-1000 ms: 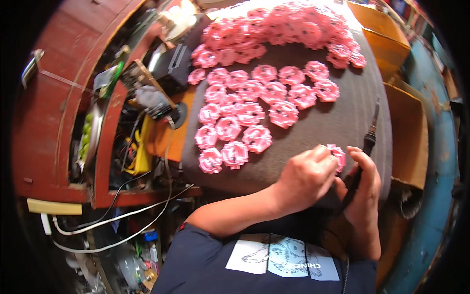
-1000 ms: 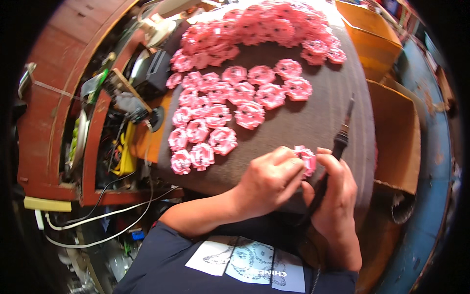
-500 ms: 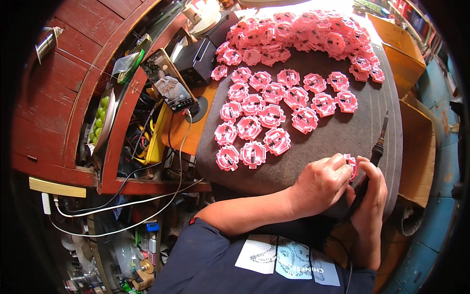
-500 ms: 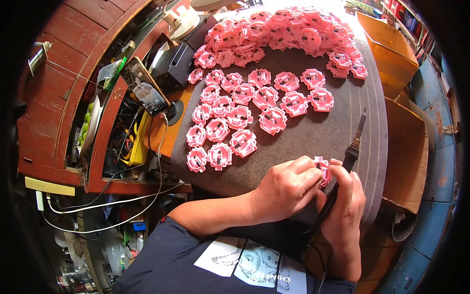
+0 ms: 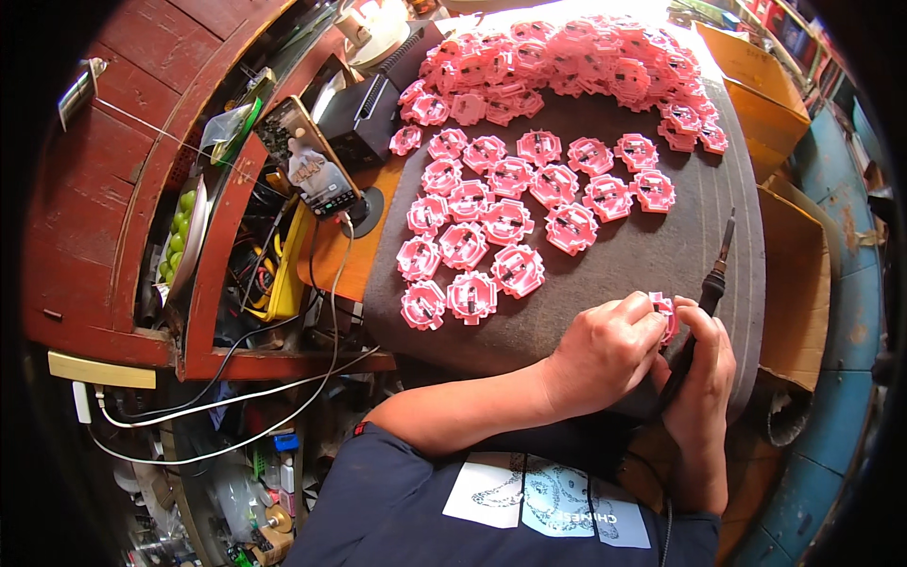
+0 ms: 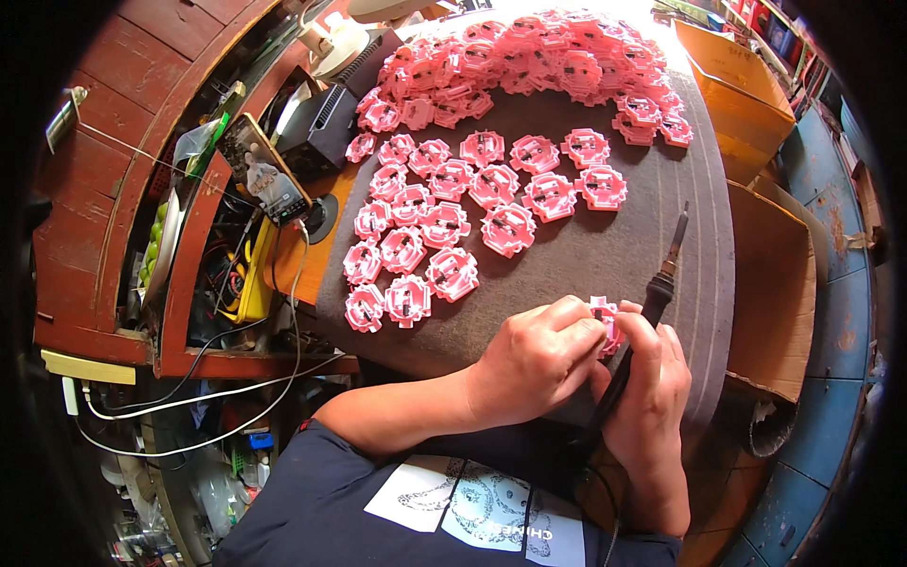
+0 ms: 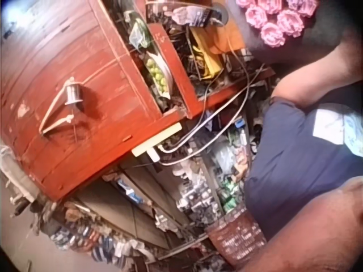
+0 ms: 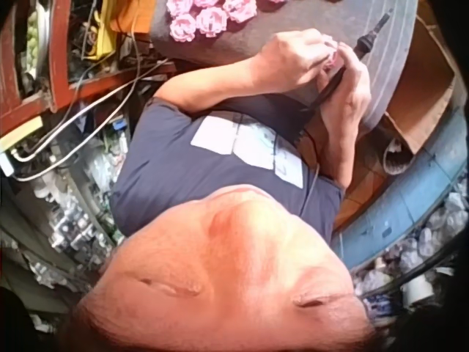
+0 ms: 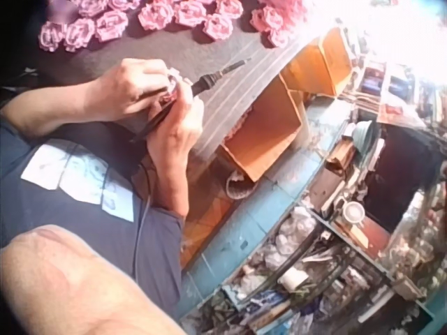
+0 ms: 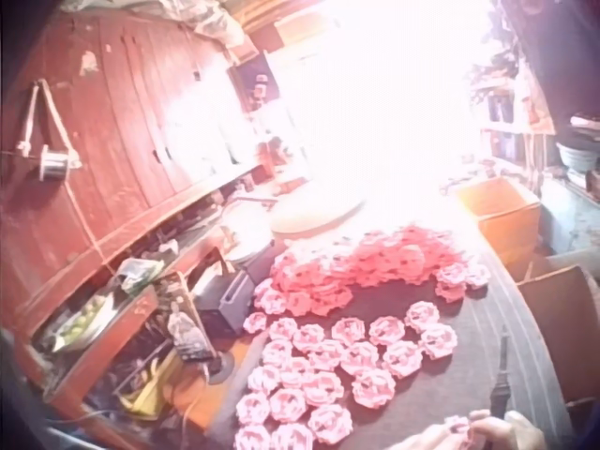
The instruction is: The person uses a soldering iron to attach small components to pink plastic housings on a workbench. They pick up each housing, apply solder to the contacts, and place the finished units back on the table. A second person is visible in the background handling similar items.
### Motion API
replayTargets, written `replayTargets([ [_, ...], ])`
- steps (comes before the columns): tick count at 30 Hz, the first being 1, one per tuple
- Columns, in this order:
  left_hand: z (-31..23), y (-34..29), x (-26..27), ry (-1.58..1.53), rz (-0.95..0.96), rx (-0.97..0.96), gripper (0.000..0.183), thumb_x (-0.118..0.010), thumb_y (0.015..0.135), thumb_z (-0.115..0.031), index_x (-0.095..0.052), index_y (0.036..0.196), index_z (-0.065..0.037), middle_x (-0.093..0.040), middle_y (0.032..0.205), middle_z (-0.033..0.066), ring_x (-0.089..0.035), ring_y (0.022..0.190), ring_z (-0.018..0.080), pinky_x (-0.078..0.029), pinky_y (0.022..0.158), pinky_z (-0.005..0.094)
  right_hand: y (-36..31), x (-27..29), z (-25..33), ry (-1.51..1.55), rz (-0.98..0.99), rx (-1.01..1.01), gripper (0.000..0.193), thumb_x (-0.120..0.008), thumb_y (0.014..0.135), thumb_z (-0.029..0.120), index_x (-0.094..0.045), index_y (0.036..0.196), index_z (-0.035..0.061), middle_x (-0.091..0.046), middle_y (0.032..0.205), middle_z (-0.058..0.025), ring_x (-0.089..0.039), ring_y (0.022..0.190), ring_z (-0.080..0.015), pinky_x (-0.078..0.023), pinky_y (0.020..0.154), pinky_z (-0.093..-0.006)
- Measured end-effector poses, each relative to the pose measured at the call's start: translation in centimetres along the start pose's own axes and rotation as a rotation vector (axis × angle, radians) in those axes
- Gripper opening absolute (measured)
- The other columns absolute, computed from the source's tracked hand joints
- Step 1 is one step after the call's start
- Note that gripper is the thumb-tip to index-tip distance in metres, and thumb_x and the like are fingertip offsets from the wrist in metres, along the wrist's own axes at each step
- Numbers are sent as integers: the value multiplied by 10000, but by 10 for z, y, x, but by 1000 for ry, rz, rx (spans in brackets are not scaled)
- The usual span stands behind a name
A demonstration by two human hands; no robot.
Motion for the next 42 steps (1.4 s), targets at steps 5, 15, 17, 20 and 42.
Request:
replayTargets([
  [5,1,1,3,-8,0,8,183,-747,877,-65,-672,1040,-28,-664,1014,133,-695,914,341,-593,768,430,4,0,3,8,2,6,538,-793,859,112,-567,1340,31,-709,1225,-226,-652,884,-413,-528,784,-487],
  [15,0,0,5,-15,39,30,170,-739,897,-76,-663,1041,-27,-663,1017,142,-697,909,353,-592,774,433,5,-3,5,5,-7,24,551,-774,808,14,-566,1318,22,-707,1101,-195,-633,839,-388,-516,739,-469],
  [17,1,0,5,-19,47,35,176,-739,895,-75,-663,1045,-25,-663,1018,144,-697,910,355,-593,777,433,5,-4,6,10,-7,21,551,-773,809,12,-565,1318,22,-708,1110,-198,-635,841,-388,-518,741,-468],
  [20,0,0,6,-16,38,32,180,-741,888,-67,-663,1045,-25,-662,1017,145,-696,910,358,-593,780,434,6,-4,6,18,-18,27,550,-773,810,10,-562,1318,22,-710,1129,-202,-641,848,-388,-524,748,-464],
  [42,49,18,64,649,25,167,188,-776,890,-111,-654,1021,-52,-632,1053,139,-725,807,329,-590,698,432,8,11,-11,-178,-107,-151,575,-796,811,-31,-577,1339,37,-697,1099,-215,-672,954,-431,-537,834,-496],
])
Point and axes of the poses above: each hand's wrist, its own y-axis towards the middle knuckle, its own x-axis out of the back of the hand, z = x × y, the point moved 3 cm from there along y, towards the middle knuckle
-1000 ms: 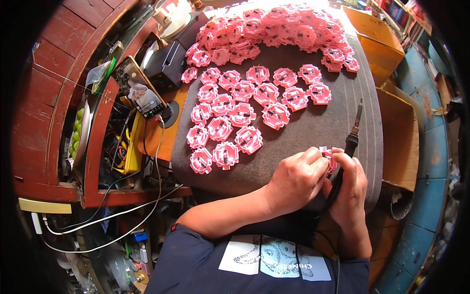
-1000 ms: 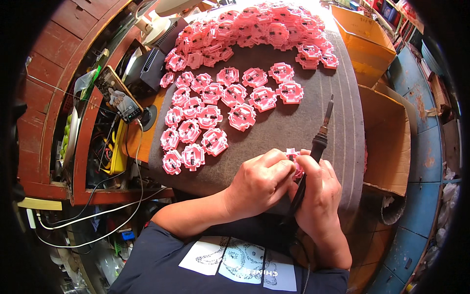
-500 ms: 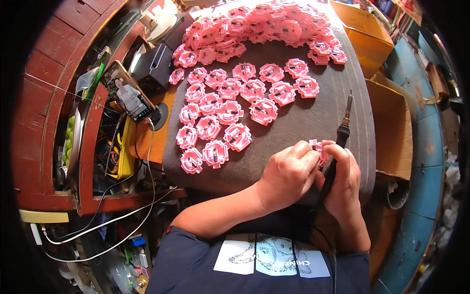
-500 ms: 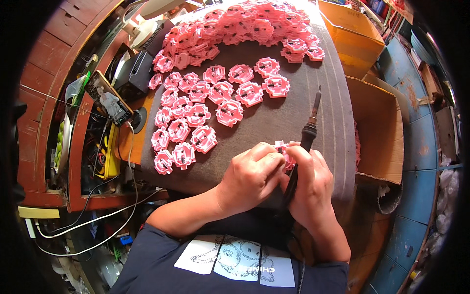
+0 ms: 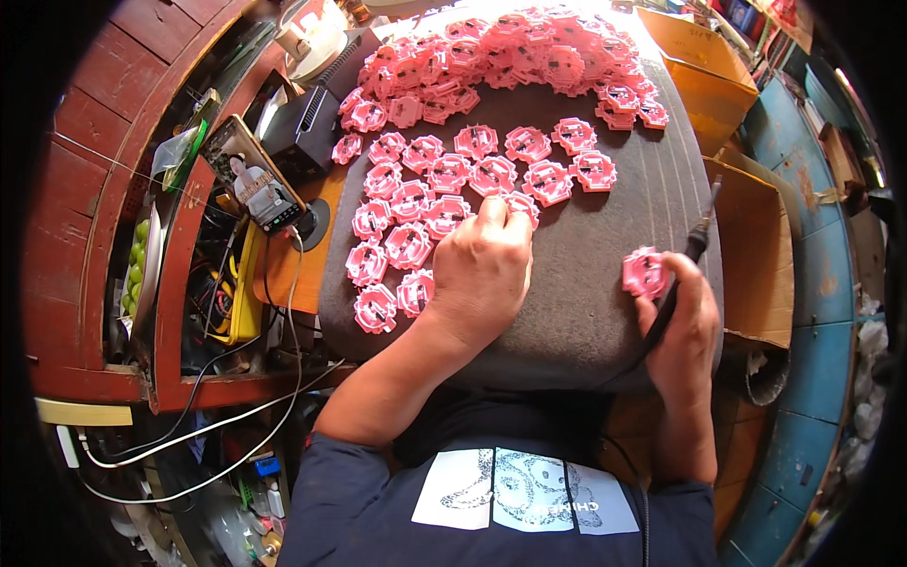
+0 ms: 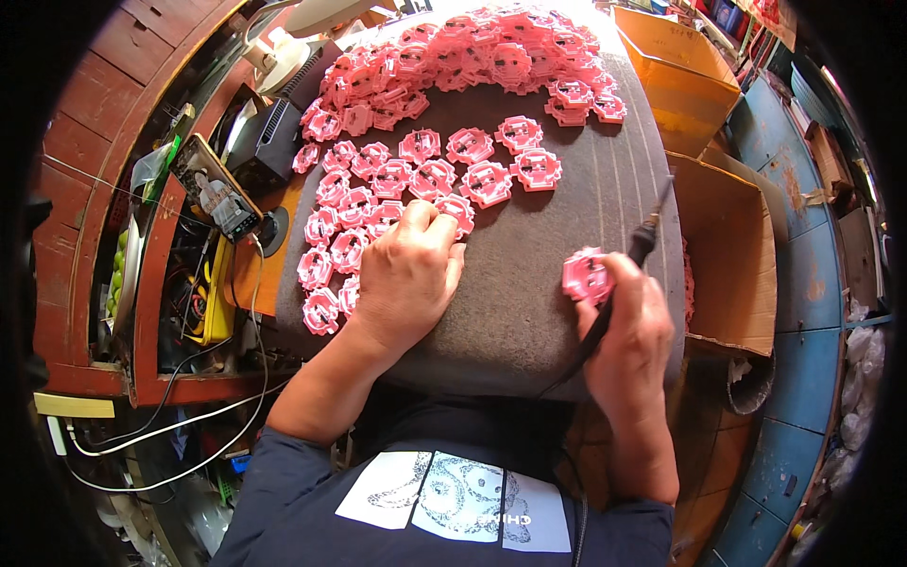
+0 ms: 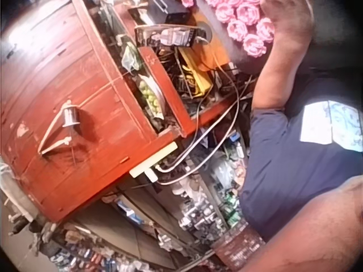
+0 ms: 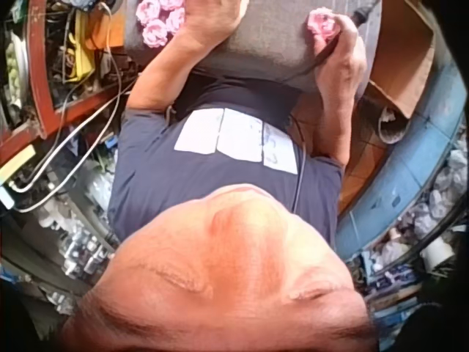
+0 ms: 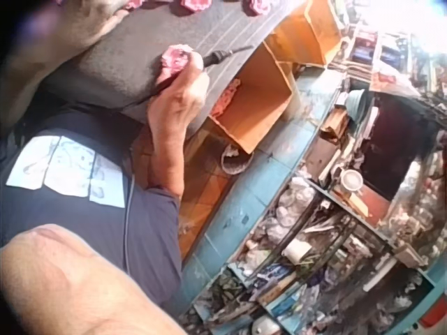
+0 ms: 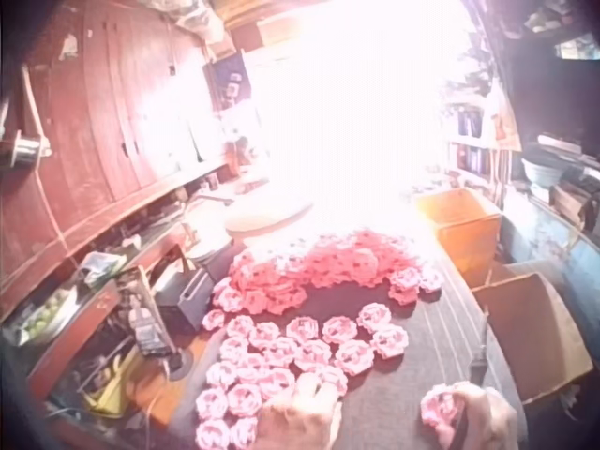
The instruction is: The person uses a soldering iron to attach small components to pink plastic housings on a workbench. They pick up each housing, apply solder to the contacts, and place the finished units back on the table. A second person is visible in the background handling similar items.
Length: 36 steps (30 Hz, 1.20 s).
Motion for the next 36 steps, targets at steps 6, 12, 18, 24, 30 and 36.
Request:
replayTargets([
  [6,-12,-6,4,-65,-40,-85,161,-767,879,-71,-652,989,-45,-629,1004,131,-713,786,331,-584,692,428,-9,12,-8,54,-122,58,565,-825,807,-7,-572,1310,38,-719,1210,-193,-662,912,-362,-547,809,-433],
  [12,-45,-33,14,-468,18,-214,222,-759,864,-4,-668,1066,8,-639,1066,167,-708,913,357,-600,759,426,-12,-16,26,294,-34,283,495,-792,833,-36,-572,1271,31,-696,1075,-207,-648,825,-402,-551,729,-479],
  [18,-48,-45,8,-541,41,-252,305,-763,835,21,-681,1128,24,-658,1101,170,-703,961,360,-603,812,433,-14,-21,25,307,-13,303,489,-766,807,-92,-608,1251,39,-675,988,-189,-630,781,-378,-511,671,-464],
  [24,-46,-45,3,-579,15,-288,323,-756,830,34,-687,1146,27,-664,1115,170,-697,1003,365,-602,864,442,-15,-18,24,287,33,289,456,-753,808,-131,-615,1208,39,-675,949,-149,-646,771,-307,-529,683,-409],
  [30,-44,-45,1,-622,-10,-280,358,-768,829,26,-691,1179,12,-659,1105,168,-694,1010,366,-595,874,439,-14,-17,22,293,79,268,433,-743,819,-150,-601,1187,30,-680,909,-109,-643,747,-257,-529,671,-380],
  [36,-47,-45,4,-708,-35,-167,354,-787,835,-4,-714,1180,-31,-658,1051,140,-683,962,339,-566,820,429,-12,-22,31,374,35,257,394,-723,859,-138,-592,1193,24,-681,924,-109,-640,739,-257,-526,669,-372],
])
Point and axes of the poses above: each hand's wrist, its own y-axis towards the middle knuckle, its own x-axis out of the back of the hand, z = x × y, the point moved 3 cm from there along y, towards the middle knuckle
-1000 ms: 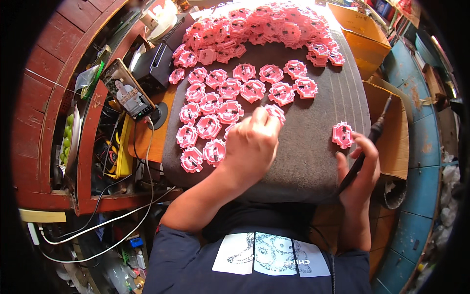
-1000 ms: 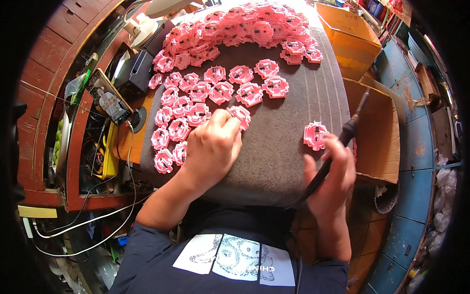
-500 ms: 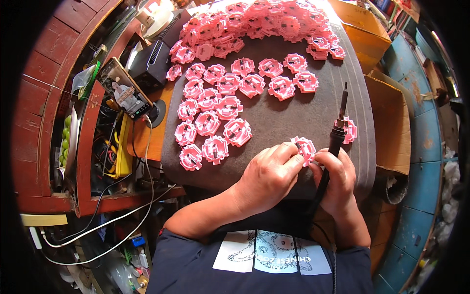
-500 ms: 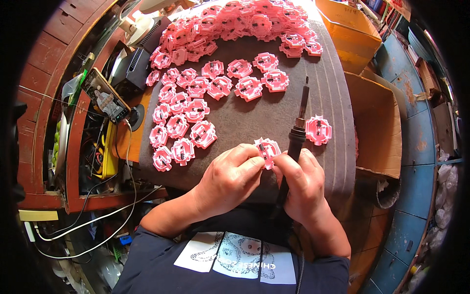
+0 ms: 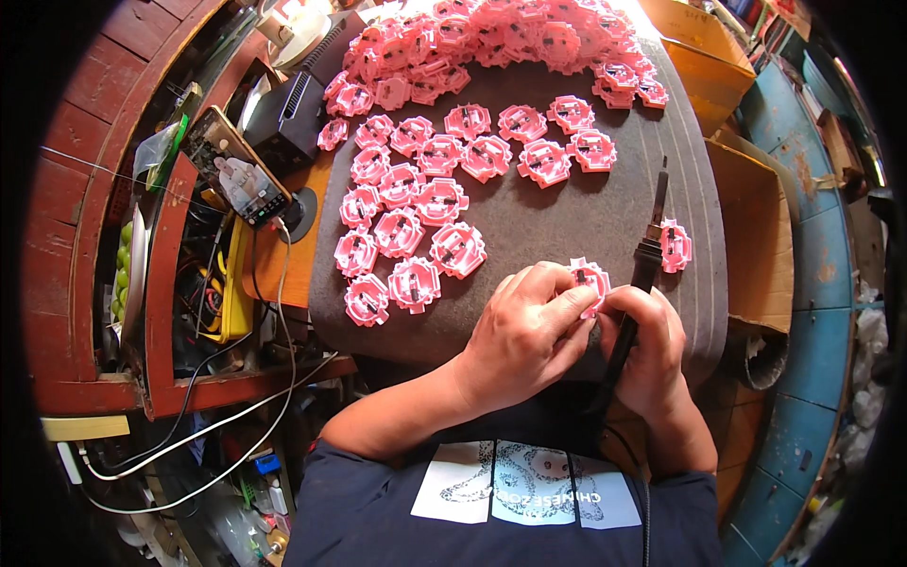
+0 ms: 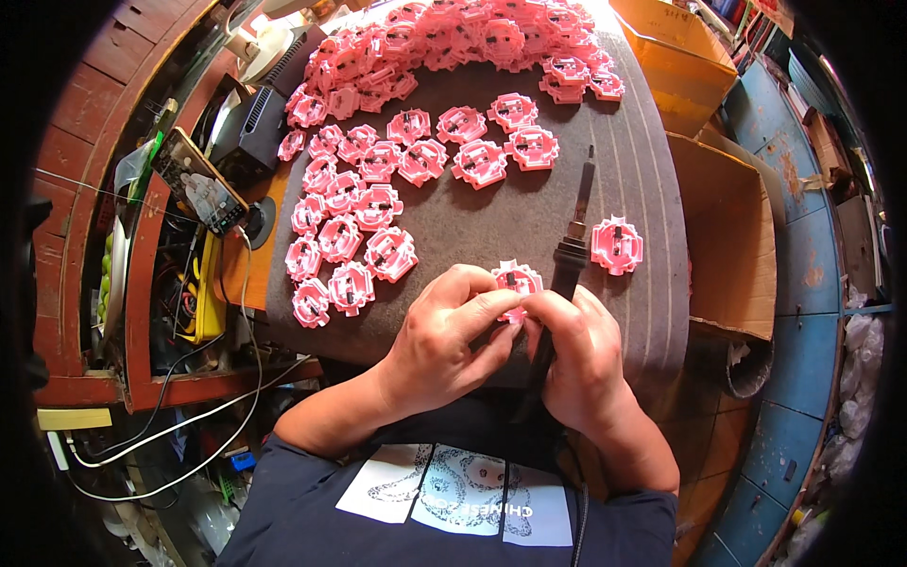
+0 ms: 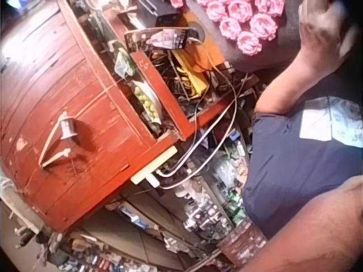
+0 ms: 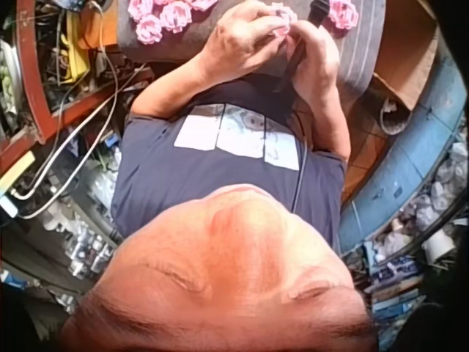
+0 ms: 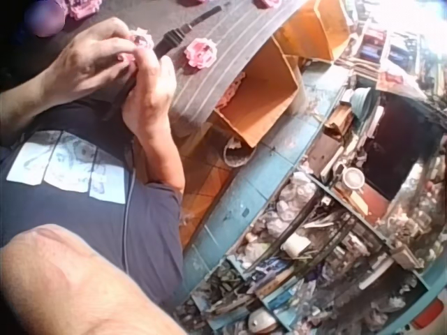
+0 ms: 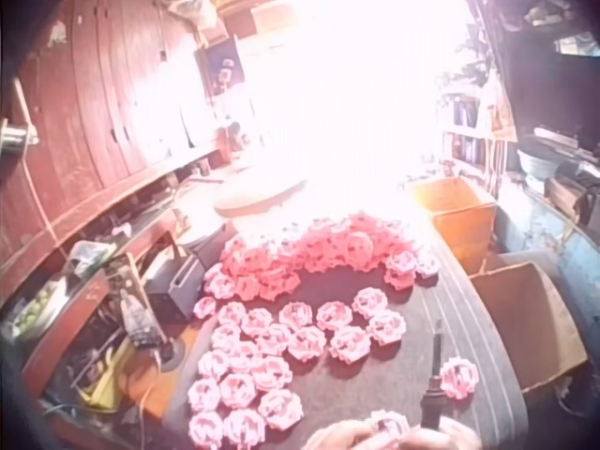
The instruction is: The person uses a soldering iron to attach small components to pink plastic housings on a workbench. They pick up each housing, apply solder to the contacts, and place the finished units back on the table. A second person is visible in the background handling similar items.
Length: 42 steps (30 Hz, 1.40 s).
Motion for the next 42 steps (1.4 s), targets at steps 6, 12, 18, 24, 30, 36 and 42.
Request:
replayTargets([
  [6,6,0,-3,-11,63,12,296,-782,846,-2,-730,1135,-41,-663,997,108,-674,898,317,-538,765,424,-4,0,-3,58,41,-70,378,-709,883,-137,-583,1204,17,-682,976,-119,-650,751,-219,-533,689,-336],
  [12,8,1,-5,-28,37,26,243,-777,872,-7,-724,1108,-37,-663,987,118,-679,869,326,-551,753,428,-3,-1,-1,1,-35,-47,440,-725,841,-130,-576,1227,18,-680,960,-145,-650,761,-276,-533,689,-386],
  [18,5,3,-4,7,23,36,198,-775,886,-5,-719,1075,-22,-666,959,124,-689,852,320,-567,734,422,-9,-2,3,6,-76,165,530,-764,693,-72,-633,1199,15,-728,1102,-215,-703,809,-348,-569,677,-421],
  [24,7,2,-5,-19,-23,73,180,-775,889,9,-748,1065,-17,-684,950,136,-707,826,312,-585,716,396,-5,-5,5,-37,-22,118,562,-745,653,-96,-627,1193,4,-724,1053,-186,-692,796,-354,-552,706,-424],
  [30,7,4,-7,-21,-54,87,158,-781,878,8,-756,1031,-22,-684,920,135,-703,772,302,-575,674,384,-4,-3,2,-39,20,104,482,-739,777,-99,-596,1225,1,-725,1019,-191,-698,785,-351,-558,700,-425],
  [36,5,5,-5,18,-44,75,144,-782,858,15,-742,992,-22,-678,893,132,-693,741,298,-564,656,384,-29,26,0,87,-84,118,325,-644,1066,246,-565,1292,27,-740,976,-183,-724,787,-308,-586,718,-426],
  [42,4,6,-7,11,-39,71,144,-780,852,27,-738,979,-25,-675,889,130,-689,739,298,-561,654,385,-33,44,4,-28,-85,151,488,-704,1020,408,-656,1290,5,-670,905,-164,-655,741,-311,-542,656,-424],
])
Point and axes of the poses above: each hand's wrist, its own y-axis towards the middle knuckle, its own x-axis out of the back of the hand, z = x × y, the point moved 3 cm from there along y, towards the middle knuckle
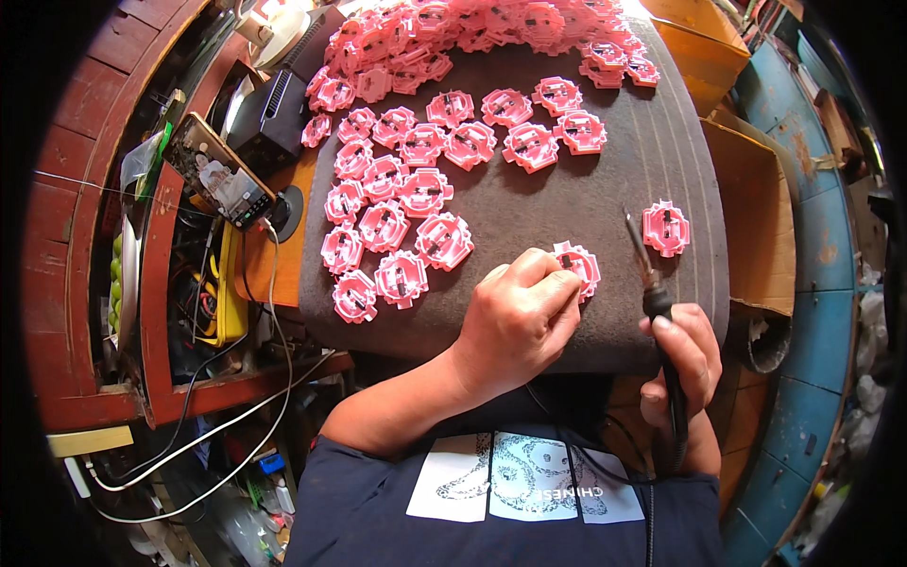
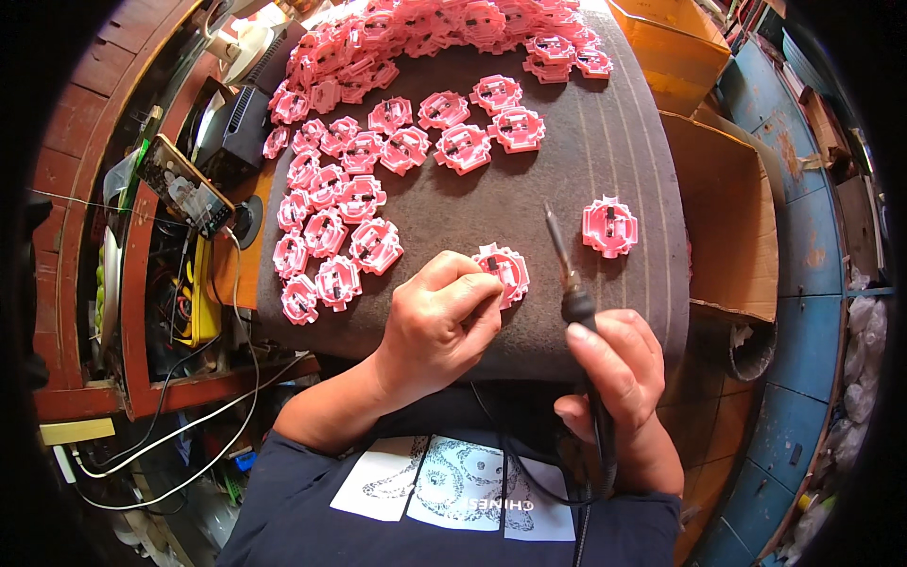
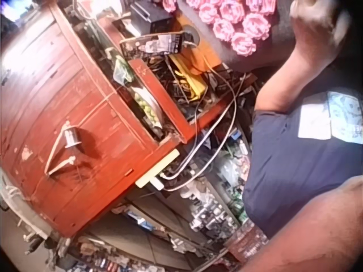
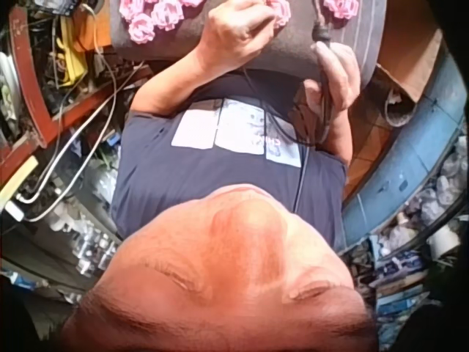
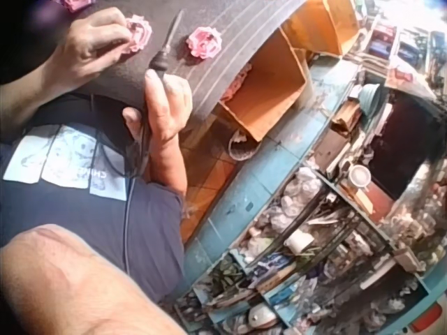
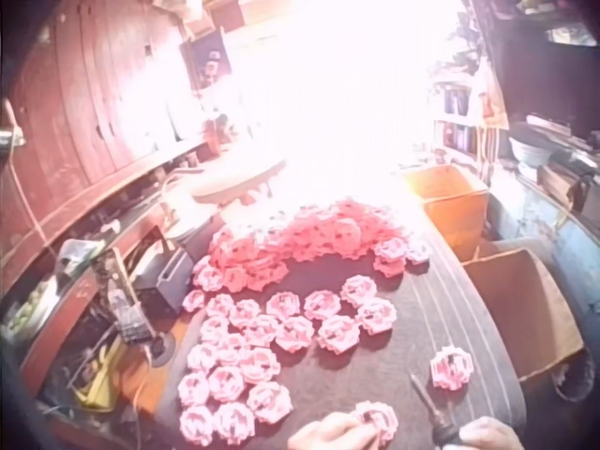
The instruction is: The person uses a soldering iron to attach small components to pink plastic housings on a workbench. They pick up each housing, apply solder to the contacts, and place the finished units back on the table. A second person is visible in the background handling similar items.
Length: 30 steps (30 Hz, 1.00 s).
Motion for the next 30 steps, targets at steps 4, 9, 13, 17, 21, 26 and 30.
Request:
replayTargets([
  [4,1,0,0,15,-5,-23,152,-784,847,32,-738,979,-27,-673,886,128,-688,740,294,-559,651,381,-3,2,3,59,49,38,217,-716,916,172,-711,1088,39,-601,766,-60,-541,613,-221,-422,545,-360],
  [9,1,-1,0,19,-8,-21,159,-785,845,35,-736,983,-29,-672,888,125,-689,744,292,-558,650,380,-7,-1,5,91,69,50,197,-694,883,131,-709,1067,62,-538,706,-19,-495,580,-192,-359,529,-345],
  [13,1,-1,0,28,-1,-22,164,-784,846,37,-736,988,-29,-674,896,125,-691,747,291,-559,652,381,-7,-2,6,80,71,45,200,-694,881,133,-708,1069,66,-526,696,-16,-482,573,-190,-351,531,-348],
  [17,1,-2,0,18,-6,-22,166,-780,846,40,-737,991,-28,-674,904,125,-694,754,292,-563,660,379,-7,-2,8,80,77,37,209,-692,877,129,-707,1076,68,-524,692,-15,-479,569,-190,-352,532,-350],
  [21,1,-2,0,27,0,-25,169,-779,846,42,-735,994,-27,-676,907,125,-697,760,295,-567,668,380,-7,-1,8,86,81,40,206,-691,880,128,-704,1076,68,-523,688,-14,-475,562,-190,-349,528,-350],
  [26,1,-1,0,26,4,-25,167,-778,848,41,-733,993,-27,-678,909,125,-699,764,297,-569,673,383,-7,-2,9,83,78,38,210,-690,876,126,-702,1078,69,-520,681,-16,-473,559,-191,-348,524,-352],
  [30,1,-1,-1,27,-3,-28,165,-776,850,42,-733,993,-29,-678,908,124,-699,764,296,-568,671,383,-7,-3,8,87,73,37,218,-689,868,122,-700,1079,69,-520,678,-18,-472,558,-193,-349,524,-354],
])
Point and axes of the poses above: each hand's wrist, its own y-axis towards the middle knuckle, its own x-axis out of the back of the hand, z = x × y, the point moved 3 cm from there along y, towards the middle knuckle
